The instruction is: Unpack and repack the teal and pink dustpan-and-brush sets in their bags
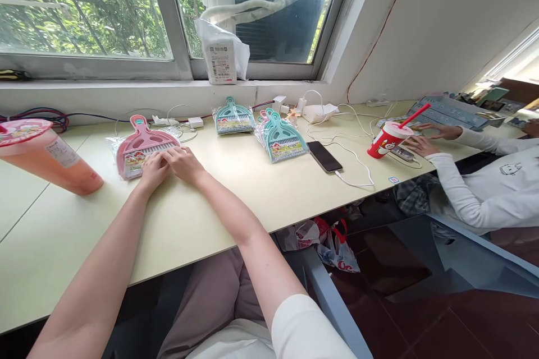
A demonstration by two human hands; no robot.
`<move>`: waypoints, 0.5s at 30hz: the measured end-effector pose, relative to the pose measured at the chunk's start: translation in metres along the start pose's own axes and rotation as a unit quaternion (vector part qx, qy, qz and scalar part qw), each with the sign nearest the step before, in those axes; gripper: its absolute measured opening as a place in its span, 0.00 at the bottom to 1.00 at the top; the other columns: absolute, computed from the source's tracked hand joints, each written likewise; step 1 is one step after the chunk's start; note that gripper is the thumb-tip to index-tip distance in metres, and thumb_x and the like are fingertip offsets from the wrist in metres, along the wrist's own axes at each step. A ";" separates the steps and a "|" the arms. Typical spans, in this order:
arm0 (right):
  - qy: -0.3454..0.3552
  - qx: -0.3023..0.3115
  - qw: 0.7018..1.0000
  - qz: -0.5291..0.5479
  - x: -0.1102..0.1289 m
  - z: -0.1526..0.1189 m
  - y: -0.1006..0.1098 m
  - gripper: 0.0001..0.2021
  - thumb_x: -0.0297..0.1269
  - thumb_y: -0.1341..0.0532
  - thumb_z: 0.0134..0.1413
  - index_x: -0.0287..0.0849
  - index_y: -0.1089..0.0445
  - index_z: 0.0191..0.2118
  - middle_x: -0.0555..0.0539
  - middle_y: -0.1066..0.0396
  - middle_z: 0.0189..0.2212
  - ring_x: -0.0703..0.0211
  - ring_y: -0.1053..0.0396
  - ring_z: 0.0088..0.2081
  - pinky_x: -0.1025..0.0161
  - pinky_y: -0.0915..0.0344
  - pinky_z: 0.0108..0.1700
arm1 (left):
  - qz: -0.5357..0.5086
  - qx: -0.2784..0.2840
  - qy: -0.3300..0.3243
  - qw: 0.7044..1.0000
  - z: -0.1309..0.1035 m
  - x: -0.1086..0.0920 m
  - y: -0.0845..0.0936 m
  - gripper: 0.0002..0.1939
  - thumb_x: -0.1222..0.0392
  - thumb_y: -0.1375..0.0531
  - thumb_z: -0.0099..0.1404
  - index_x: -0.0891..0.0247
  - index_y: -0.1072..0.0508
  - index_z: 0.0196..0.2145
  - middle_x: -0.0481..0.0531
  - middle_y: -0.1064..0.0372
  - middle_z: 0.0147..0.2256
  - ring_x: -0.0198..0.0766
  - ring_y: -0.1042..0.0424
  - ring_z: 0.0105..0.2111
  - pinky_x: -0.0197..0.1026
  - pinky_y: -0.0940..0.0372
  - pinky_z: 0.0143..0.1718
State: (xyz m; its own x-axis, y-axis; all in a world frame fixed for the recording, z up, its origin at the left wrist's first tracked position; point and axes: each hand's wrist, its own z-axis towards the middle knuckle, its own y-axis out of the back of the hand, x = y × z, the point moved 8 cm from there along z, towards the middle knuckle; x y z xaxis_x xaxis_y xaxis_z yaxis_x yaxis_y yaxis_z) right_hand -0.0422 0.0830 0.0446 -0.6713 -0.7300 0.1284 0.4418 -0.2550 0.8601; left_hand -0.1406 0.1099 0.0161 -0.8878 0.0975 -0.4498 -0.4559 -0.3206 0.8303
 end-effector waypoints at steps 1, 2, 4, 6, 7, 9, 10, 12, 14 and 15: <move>0.001 0.002 1.000 -0.005 0.000 -0.001 0.000 0.17 0.25 0.52 0.66 0.41 0.35 0.55 0.41 0.31 0.53 0.50 0.39 0.58 0.54 0.49 0.63 | 0.002 -0.001 -0.003 1.000 0.000 0.000 0.000 0.12 0.55 0.47 0.62 0.60 0.27 0.39 0.61 0.31 0.46 0.57 0.36 0.51 0.57 0.42 0.54; -0.003 0.002 1.000 -0.008 -0.001 -0.001 0.001 0.17 0.24 0.52 0.66 0.41 0.34 0.54 0.42 0.30 0.52 0.50 0.38 0.57 0.54 0.49 0.63 | 0.004 -0.001 -0.006 1.000 -0.001 -0.001 0.000 0.12 0.56 0.47 0.62 0.60 0.28 0.38 0.61 0.31 0.46 0.57 0.36 0.51 0.57 0.42 0.54; -0.015 -0.004 1.000 -0.010 -0.004 -0.002 0.002 0.16 0.25 0.52 0.66 0.41 0.33 0.52 0.42 0.29 0.51 0.50 0.37 0.56 0.54 0.49 0.62 | 0.011 -0.002 -0.008 1.000 -0.002 -0.003 0.001 0.10 0.56 0.47 0.62 0.60 0.28 0.37 0.61 0.31 0.46 0.57 0.36 0.51 0.57 0.41 0.53; -0.022 -0.004 1.000 -0.008 -0.007 -0.002 0.000 0.14 0.26 0.51 0.67 0.41 0.32 0.50 0.43 0.28 0.49 0.51 0.36 0.55 0.55 0.48 0.62 | 0.012 -0.004 -0.012 1.000 -0.004 -0.007 0.003 0.09 0.57 0.47 0.61 0.60 0.29 0.36 0.61 0.31 0.46 0.57 0.36 0.51 0.56 0.42 0.54; -0.023 -0.003 1.000 -0.006 -0.008 -0.001 -0.001 0.14 0.26 0.51 0.67 0.41 0.31 0.49 0.43 0.28 0.49 0.51 0.36 0.54 0.55 0.48 0.62 | 0.008 -0.006 -0.014 1.000 -0.005 -0.009 0.005 0.09 0.57 0.46 0.61 0.60 0.29 0.36 0.61 0.31 0.46 0.57 0.36 0.51 0.56 0.42 0.54; -0.019 -0.003 1.000 0.002 -0.009 -0.001 -0.003 0.13 0.27 0.50 0.67 0.41 0.31 0.48 0.43 0.27 0.48 0.52 0.35 0.53 0.55 0.49 0.62 | -0.005 -0.013 -0.021 1.000 -0.005 -0.013 0.009 0.09 0.57 0.46 0.60 0.60 0.29 0.36 0.60 0.30 0.47 0.56 0.35 0.51 0.54 0.41 0.54; -0.016 -0.005 1.000 0.007 -0.009 -0.001 -0.004 0.12 0.27 0.50 0.68 0.41 0.30 0.48 0.43 0.27 0.47 0.52 0.35 0.53 0.56 0.49 0.62 | -0.013 -0.016 -0.028 0.999 -0.005 -0.015 0.010 0.08 0.57 0.46 0.60 0.60 0.29 0.35 0.60 0.30 0.46 0.55 0.35 0.50 0.53 0.41 0.53; -0.012 -0.013 1.000 0.017 -0.008 -0.002 -0.002 0.12 0.27 0.50 0.68 0.41 0.30 0.48 0.43 0.27 0.47 0.53 0.35 0.53 0.56 0.49 0.62 | -0.029 -0.019 -0.046 0.998 -0.005 -0.018 0.012 0.08 0.58 0.47 0.59 0.60 0.30 0.34 0.59 0.29 0.44 0.52 0.33 0.48 0.50 0.40 0.51; -0.015 -0.029 0.999 0.024 -0.007 -0.005 0.002 0.12 0.26 0.49 0.68 0.41 0.31 0.49 0.43 0.27 0.49 0.53 0.35 0.54 0.56 0.48 0.61 | -0.042 -0.018 -0.074 0.996 -0.004 -0.021 0.011 0.07 0.60 0.47 0.59 0.61 0.31 0.32 0.58 0.29 0.40 0.49 0.33 0.46 0.48 0.39 0.50; -0.018 -0.038 0.999 0.027 -0.006 -0.008 0.006 0.13 0.26 0.49 0.67 0.41 0.31 0.50 0.43 0.27 0.49 0.53 0.35 0.54 0.56 0.48 0.61 | -0.047 -0.020 -0.088 0.995 -0.004 -0.022 0.011 0.06 0.61 0.47 0.59 0.61 0.31 0.32 0.57 0.30 0.39 0.48 0.33 0.45 0.47 0.39 0.50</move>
State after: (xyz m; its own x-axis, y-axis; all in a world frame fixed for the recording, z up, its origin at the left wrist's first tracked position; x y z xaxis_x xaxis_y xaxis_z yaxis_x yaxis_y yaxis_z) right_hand -0.0310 0.0802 0.0447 -0.6655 -0.7209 0.1935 0.5218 -0.2639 0.8112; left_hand -0.1260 0.1009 0.0339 -0.8404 0.2915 -0.4569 -0.5374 -0.3390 0.7722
